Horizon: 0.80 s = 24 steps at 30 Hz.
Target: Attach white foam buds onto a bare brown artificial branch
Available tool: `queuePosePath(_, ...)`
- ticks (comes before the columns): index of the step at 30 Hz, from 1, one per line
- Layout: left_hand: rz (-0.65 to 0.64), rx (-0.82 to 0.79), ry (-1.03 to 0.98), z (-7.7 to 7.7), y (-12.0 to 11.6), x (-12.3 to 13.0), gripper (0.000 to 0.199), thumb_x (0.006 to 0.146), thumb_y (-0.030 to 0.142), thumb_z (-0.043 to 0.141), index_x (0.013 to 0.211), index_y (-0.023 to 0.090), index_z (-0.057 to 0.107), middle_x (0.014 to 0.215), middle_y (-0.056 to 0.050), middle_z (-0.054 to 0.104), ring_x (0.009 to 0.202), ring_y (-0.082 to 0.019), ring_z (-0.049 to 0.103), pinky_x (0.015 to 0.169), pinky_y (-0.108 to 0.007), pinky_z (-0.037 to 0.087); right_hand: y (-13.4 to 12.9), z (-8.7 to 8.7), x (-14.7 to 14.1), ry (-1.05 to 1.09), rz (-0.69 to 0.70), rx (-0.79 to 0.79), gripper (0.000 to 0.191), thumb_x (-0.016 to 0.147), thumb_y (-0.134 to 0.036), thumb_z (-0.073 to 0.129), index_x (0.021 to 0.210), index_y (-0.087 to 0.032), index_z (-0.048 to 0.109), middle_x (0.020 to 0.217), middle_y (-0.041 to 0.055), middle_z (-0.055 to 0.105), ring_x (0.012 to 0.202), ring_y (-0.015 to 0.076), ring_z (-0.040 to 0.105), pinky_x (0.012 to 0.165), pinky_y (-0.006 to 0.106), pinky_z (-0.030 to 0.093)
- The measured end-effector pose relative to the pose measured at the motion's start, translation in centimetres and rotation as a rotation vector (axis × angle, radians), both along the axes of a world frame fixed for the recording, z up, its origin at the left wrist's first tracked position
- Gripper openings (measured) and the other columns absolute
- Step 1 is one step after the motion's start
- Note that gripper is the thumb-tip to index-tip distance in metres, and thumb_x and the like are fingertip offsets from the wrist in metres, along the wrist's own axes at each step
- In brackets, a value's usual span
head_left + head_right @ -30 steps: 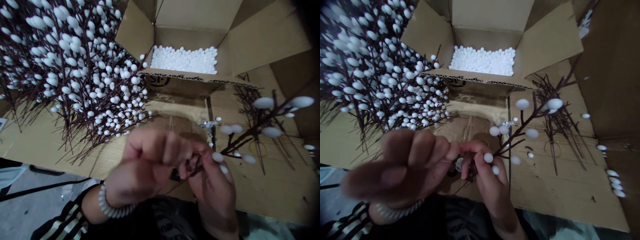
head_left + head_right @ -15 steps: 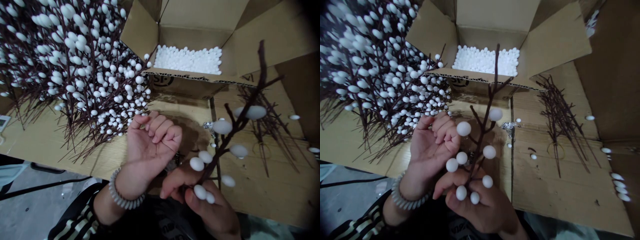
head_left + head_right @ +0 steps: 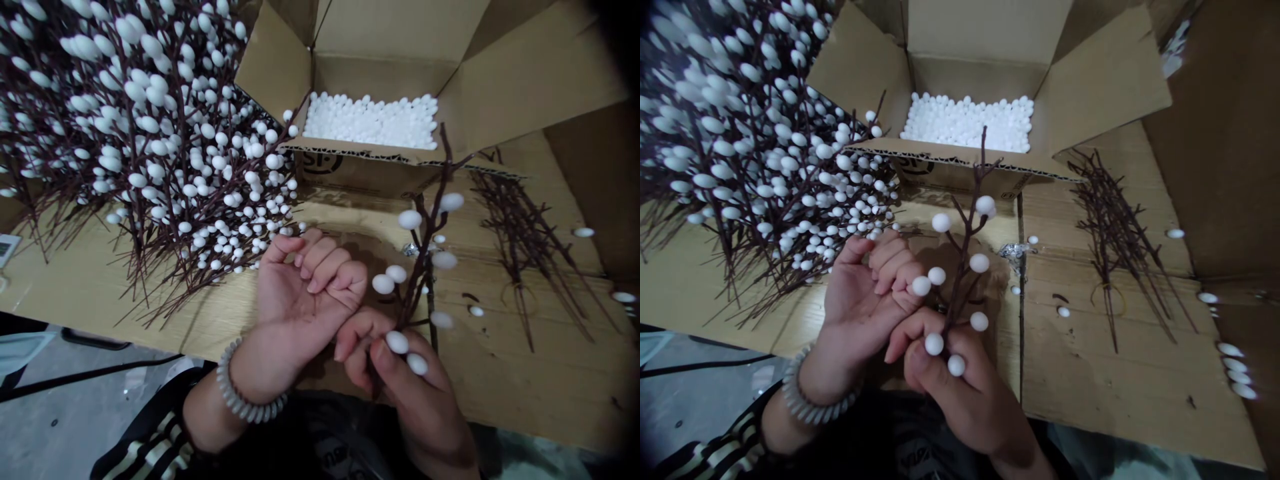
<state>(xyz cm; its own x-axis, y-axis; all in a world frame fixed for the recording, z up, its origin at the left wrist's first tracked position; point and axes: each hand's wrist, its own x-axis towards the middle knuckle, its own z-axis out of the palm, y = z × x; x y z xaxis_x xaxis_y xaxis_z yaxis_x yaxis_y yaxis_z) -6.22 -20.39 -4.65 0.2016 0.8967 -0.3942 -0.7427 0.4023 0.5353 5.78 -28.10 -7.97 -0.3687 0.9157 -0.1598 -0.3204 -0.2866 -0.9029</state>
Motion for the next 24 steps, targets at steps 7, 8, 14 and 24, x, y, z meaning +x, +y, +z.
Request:
queuePosePath(7, 0.115, -0.246, -0.558, 0.1, -0.2, 0.2, 0.043, 0.102, 0.027, 0.022, 0.060, 0.021, 0.017, 0.049, 0.009, 0.014, 0.039, -0.005, 0.022, 0.043, -0.016, 0.033, 0.2, -0.3, 0.2, -0.014, -0.041, -0.040, 0.036, 0.099, -0.050, 0.045, 0.089, -0.024, 0.068, 0.060, -0.0045, 0.046, 0.054, 0.0094, 0.035, 0.050, 0.024, 0.025)
queuePosePath(8, 0.122, -0.267, -0.607, 0.1, -0.2, 0.2, 0.042, 0.101, 0.028, 0.024, 0.060, 0.022, 0.018, 0.049, 0.009, 0.015, 0.038, -0.005, 0.024, 0.043, -0.017, 0.033, 0.1, -0.4, 0.3, -0.016, -0.040, -0.037, 0.036, 0.099, -0.050, 0.044, 0.088, -0.024, 0.067, 0.060, -0.0045, 0.046, 0.054, 0.0095, 0.034, 0.050, 0.025, 0.024)
queuePosePath(14, 0.123, -0.313, -0.663, 0.0, -0.2, 0.1, 0.041, 0.098, 0.029, 0.030, 0.058, 0.022, 0.021, 0.048, 0.009, 0.016, 0.037, -0.006, 0.026, 0.043, -0.018, 0.035, 0.1, -0.1, 0.4, 0.079, 0.090, -0.097, 0.032, 0.098, -0.049, 0.048, 0.092, -0.024, 0.066, 0.060, -0.0063, 0.040, 0.053, 0.0085, 0.030, 0.049, 0.023, 0.025)
queuePosePath(24, 0.143, -0.431, -0.414, 0.9, 0.3, 0.3, 0.042, 0.099, 0.030, 0.027, 0.059, 0.022, 0.020, 0.048, 0.008, 0.015, 0.038, -0.009, 0.018, 0.040, -0.020, 0.028, 0.3, 1.1, 0.0, -0.014, 0.179, -0.025, 0.035, 0.094, -0.051, 0.054, 0.088, -0.022, 0.070, 0.060, -0.0054, 0.043, 0.051, 0.0078, 0.033, 0.048, 0.023, 0.030)
